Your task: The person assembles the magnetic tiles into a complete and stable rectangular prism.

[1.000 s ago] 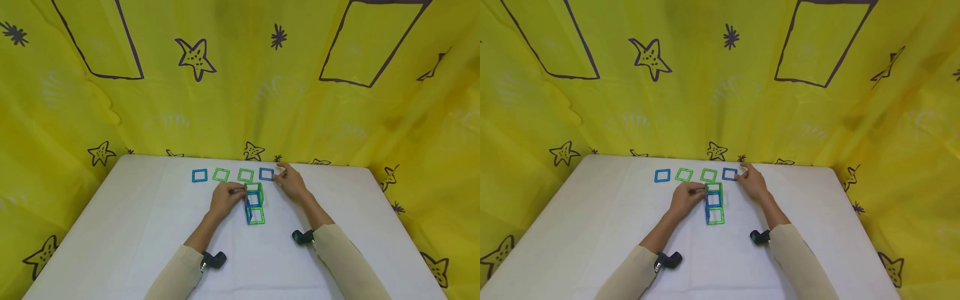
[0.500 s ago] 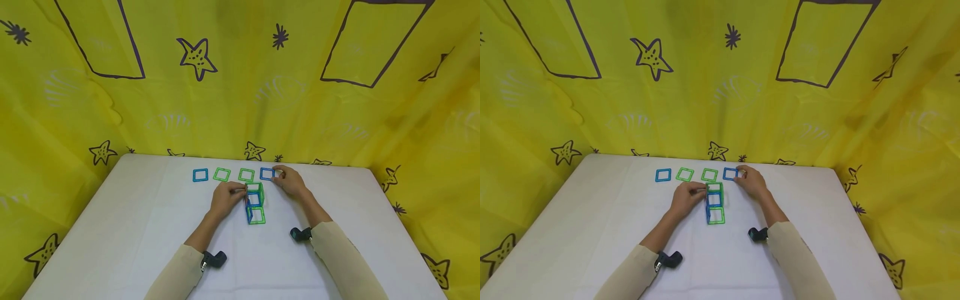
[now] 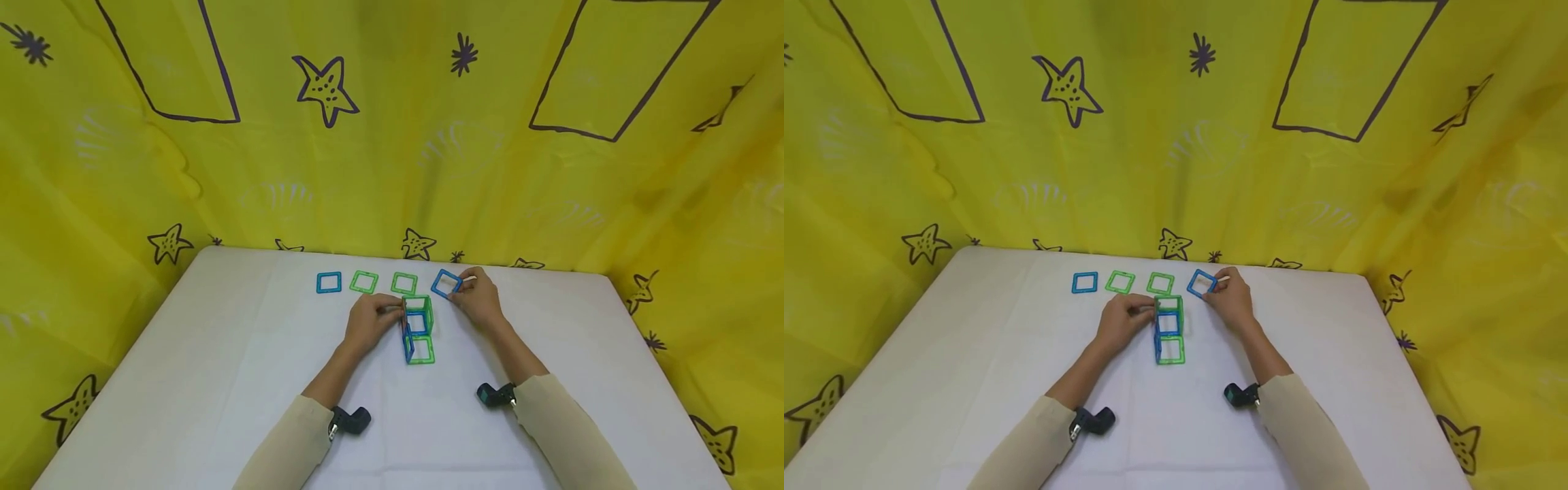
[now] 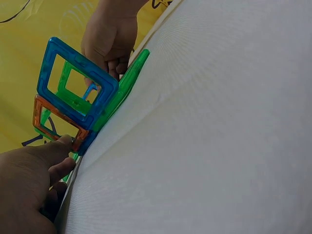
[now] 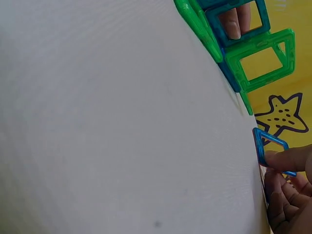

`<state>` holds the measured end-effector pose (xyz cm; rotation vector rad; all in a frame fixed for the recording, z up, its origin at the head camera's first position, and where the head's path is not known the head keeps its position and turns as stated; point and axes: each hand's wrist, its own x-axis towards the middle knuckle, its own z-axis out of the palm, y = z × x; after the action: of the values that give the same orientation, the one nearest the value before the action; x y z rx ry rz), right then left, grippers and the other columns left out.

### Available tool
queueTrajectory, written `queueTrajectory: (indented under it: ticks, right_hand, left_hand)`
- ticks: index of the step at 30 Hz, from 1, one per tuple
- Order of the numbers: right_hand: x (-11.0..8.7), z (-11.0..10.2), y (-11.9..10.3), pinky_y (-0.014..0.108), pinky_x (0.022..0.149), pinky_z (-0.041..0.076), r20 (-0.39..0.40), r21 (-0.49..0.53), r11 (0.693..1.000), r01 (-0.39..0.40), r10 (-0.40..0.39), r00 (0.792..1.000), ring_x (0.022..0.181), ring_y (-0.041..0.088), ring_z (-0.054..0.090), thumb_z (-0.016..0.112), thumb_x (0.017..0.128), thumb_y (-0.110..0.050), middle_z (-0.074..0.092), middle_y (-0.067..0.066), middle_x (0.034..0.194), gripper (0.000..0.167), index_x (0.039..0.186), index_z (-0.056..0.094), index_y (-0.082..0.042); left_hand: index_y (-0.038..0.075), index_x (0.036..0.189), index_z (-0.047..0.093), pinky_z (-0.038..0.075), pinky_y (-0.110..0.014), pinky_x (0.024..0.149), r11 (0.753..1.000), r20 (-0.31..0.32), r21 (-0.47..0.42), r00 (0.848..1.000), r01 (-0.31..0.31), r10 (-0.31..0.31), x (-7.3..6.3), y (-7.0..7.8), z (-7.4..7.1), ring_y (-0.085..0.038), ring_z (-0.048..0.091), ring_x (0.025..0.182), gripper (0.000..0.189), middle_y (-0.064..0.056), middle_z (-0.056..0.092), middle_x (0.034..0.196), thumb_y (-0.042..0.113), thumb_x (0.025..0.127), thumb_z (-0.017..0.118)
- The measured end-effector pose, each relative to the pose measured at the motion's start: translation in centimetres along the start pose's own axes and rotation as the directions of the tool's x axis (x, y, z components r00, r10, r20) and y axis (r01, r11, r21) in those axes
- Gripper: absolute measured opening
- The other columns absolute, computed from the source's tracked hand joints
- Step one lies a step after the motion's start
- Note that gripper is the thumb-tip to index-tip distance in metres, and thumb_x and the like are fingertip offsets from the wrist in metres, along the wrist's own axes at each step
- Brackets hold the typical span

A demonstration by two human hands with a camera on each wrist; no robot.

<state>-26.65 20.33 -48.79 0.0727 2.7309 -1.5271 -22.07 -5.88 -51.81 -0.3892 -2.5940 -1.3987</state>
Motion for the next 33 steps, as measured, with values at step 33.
queueTrajectory:
  ticks: [33]
  right_hand:
    - [-5.4, -1.1, -0.7, 0.027, 0.064, 0.051, 0.04, -0.015, 0.996, 0.084, -0.084, 0.996, 0.079, 0.019, 0.07, 0.075, 0.095, -0.004, 0.076, 0.011, 0.096, 0.016, 0.109, 0.076, 0.004]
  left_hand:
    - [0.015, 0.111, 0.083, 0.055, -0.039, 0.088, 1.0, -0.003, -0.01, 1.0, 0.019, -0.019, -0.1, 0.3, 0.1, -0.017, 0.07, 0.104, 0.02, 0.004, 0.079, 0.108, 0.018, 0.092, 0.083]
